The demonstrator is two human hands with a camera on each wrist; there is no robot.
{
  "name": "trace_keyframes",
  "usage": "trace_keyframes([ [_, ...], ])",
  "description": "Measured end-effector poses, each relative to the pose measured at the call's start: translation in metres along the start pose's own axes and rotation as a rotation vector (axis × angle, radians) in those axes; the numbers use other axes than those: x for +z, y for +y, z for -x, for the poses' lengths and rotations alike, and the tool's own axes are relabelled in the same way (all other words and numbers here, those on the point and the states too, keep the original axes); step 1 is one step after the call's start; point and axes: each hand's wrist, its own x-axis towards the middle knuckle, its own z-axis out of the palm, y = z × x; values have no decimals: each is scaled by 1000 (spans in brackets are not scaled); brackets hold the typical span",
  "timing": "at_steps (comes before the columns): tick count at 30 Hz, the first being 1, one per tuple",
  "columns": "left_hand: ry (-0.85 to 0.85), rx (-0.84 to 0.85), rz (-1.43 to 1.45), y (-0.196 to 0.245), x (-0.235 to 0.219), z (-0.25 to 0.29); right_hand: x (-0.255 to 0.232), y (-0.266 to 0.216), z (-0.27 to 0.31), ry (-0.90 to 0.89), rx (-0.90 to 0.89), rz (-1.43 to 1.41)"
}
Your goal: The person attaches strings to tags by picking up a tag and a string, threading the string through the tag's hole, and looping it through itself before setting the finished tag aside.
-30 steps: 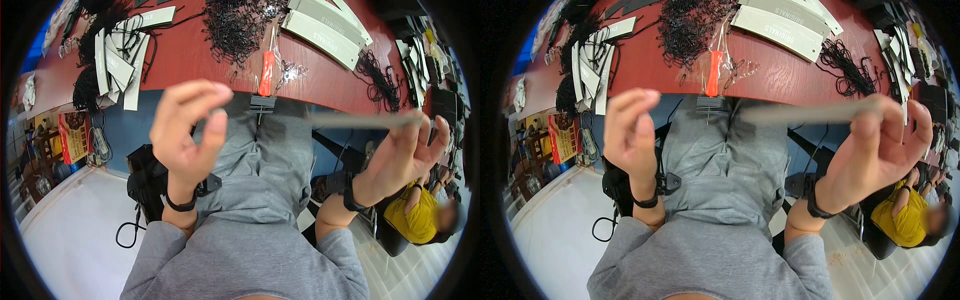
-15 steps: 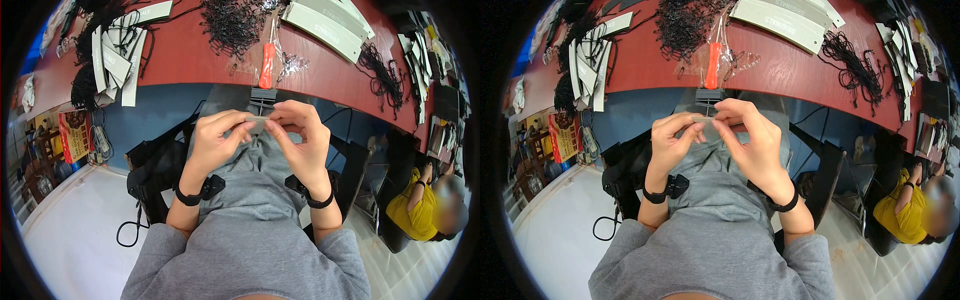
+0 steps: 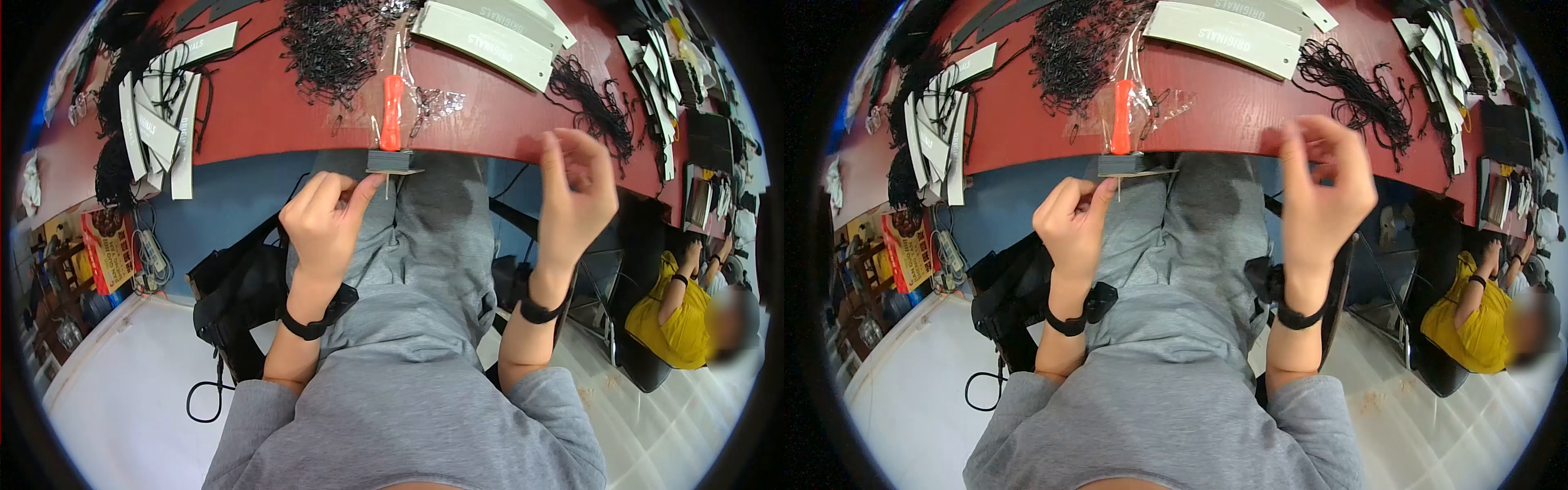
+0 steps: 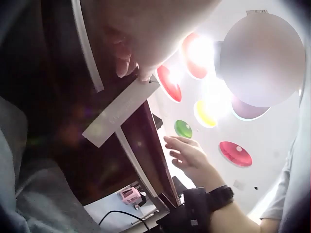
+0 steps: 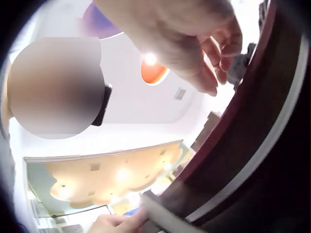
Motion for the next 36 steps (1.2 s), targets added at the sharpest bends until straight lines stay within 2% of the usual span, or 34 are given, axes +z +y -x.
trace_keyframes([
  [1, 37, -19, 0, 1, 0, -1, -8, 10, -10, 6, -18, 99],
  [3, 16, -12, 38, 1, -4, -2, -15, 17, -27, -8, -153, 247],
  [4, -2, -1, 51, 0, -5, -1, -15, 17, -33, -5, -152, 249],
  [6, -19, 10, 62, -1, -7, -2, -13, 19, -43, -34, -391, 543],
  [7, -18, 26, 67, 0, -8, -3, -11, 25, -49, -33, -390, 543],
  [10, -36, 49, 71, 1, -10, -5, -8, 33, -61, -186, -483, 587],
  [13, -61, 38, 82, -1, -11, -3, -10, 40, -69, -180, -533, 464],
  [15, -68, 19, 95, -2, -11, -2, -15, 41, -73, -73, -435, 249],
  [16, -68, 35, 94, -3, -10, -3, -18, 27, -68, -64, -124, 22],
  [17, -68, 52, 94, -3, -11, -3, -19, 22, -72, 7, -187, -129],
  [19, -100, 37, 85, -3, -14, -2, -25, 10, -79, 80, -234, -229],
  [20, -137, 11, 75, -1, -18, 1, -28, 3, -78, 65, -199, -413],
  [21, -136, 11, 77, -1, -18, 2, -32, -1, -78, 64, -201, -410],
  [24, -118, 32, 71, 1, -21, 2, -44, -8, -84, -90, -296, -743],
  [25, -91, 38, 68, 4, -24, 3, -45, -16, -80, -94, -297, -744],
  [27, -59, 36, 61, 7, -25, 3, -43, -42, -58, -428, -136, -1079],
  [29, 166, 43, 319, 10, -20, 0, -26, -59, -30, -484, -104, -1052],
  [31, 108, 65, 314, 20, -28, -3, -18, -69, 1, -561, 57, -954],
  [33, -33, 107, 535, 40, -30, -15, -12, -72, 26, -722, 183, -990],
  [35, -154, 231, 601, 37, -30, -19, -8, -67, 31, -974, 302, -959],
  [36, -241, 231, 568, 36, -35, -18, -5, -65, 36, -996, 354, -917],
])
